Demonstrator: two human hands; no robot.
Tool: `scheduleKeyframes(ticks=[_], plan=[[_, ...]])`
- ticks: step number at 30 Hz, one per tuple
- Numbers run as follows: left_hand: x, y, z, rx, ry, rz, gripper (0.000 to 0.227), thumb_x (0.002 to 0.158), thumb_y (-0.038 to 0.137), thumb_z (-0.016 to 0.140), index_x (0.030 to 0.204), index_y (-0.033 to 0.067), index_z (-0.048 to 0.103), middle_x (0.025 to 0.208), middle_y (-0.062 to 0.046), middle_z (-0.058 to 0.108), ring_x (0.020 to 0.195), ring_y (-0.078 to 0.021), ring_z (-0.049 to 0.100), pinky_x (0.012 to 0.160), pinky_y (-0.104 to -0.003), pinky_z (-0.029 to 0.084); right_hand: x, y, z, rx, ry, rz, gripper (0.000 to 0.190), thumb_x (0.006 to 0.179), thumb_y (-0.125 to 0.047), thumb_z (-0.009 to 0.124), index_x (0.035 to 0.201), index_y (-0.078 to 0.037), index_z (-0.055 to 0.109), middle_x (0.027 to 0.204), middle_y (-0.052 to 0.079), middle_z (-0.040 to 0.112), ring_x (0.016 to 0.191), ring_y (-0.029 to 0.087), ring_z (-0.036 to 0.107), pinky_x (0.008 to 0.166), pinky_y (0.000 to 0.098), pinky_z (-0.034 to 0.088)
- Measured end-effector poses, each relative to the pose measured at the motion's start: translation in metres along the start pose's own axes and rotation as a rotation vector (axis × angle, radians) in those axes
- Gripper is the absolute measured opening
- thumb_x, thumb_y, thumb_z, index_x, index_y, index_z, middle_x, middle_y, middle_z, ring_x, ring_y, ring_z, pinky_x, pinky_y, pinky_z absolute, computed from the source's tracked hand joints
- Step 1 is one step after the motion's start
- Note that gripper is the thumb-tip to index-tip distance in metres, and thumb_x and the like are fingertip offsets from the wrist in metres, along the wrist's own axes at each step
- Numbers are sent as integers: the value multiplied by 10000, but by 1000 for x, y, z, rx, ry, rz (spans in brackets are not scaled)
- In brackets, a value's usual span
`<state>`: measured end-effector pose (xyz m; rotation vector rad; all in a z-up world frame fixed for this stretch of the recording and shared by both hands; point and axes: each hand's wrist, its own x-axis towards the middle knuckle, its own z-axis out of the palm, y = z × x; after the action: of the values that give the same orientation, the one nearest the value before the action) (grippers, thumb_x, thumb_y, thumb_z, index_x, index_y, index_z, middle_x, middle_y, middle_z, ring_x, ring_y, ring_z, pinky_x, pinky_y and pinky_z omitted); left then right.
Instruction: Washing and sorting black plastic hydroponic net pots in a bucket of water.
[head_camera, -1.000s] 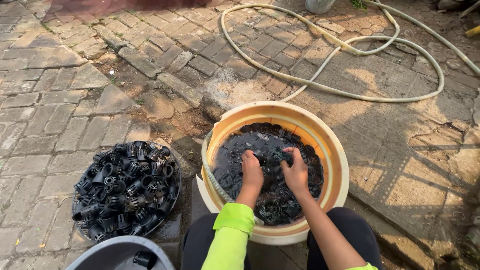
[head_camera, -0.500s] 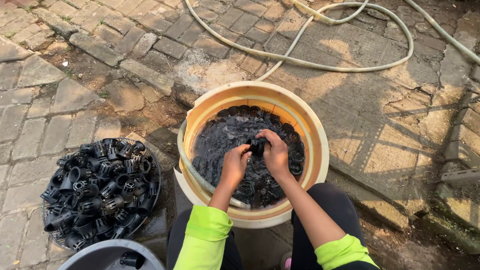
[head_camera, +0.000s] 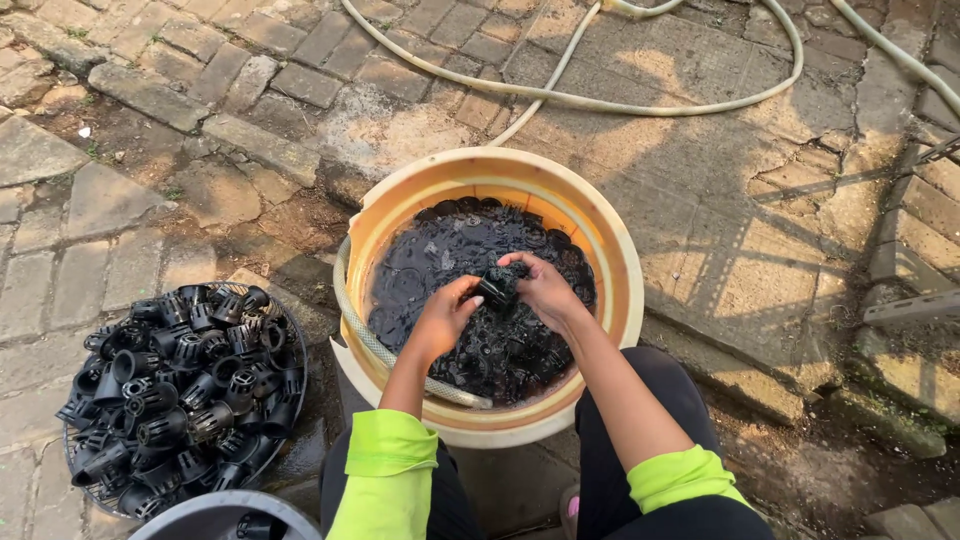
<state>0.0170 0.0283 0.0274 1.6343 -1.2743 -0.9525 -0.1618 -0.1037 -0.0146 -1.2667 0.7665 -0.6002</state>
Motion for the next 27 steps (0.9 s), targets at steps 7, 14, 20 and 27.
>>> scheduleKeyframes(ticks=[7,14,20,27], plan=[[7,-5,0,-639,-14,-52,321,970,127,648,1277,41,617,1133,-15,695,1031,-78,615,972,-246,472,1,-10,10,586,-38,202,517,867,161,454,1283,-127,564,1047,37,657,829,118,659,732,271,550],[33,-73,43,-1097,221,-174,209,1088,233,704,1186,53,658,843,63,489,724,-40,436,674,-235,362,-14,21,55,442,207,-43,323,917,82,646,1191,-79,585,1069,49,652,885,107,649,770,260,544],[29,-66,46,-1095,280,-279,152,1027,237,652,1021,87,633,713,73,446,592,-54,356,584,-246,327,-35,1,84,-169,446,-369,320,826,116,711,1099,-52,710,1004,15,626,834,78,528,741,235,422],[27,-61,51,-1139,279,-275,127,1020,209,623,978,89,622,718,59,473,617,-72,413,718,-261,488,-41,-1,81,-187,555,-344,320,861,75,697,1147,-64,725,944,23,606,819,89,528,695,253,414]])
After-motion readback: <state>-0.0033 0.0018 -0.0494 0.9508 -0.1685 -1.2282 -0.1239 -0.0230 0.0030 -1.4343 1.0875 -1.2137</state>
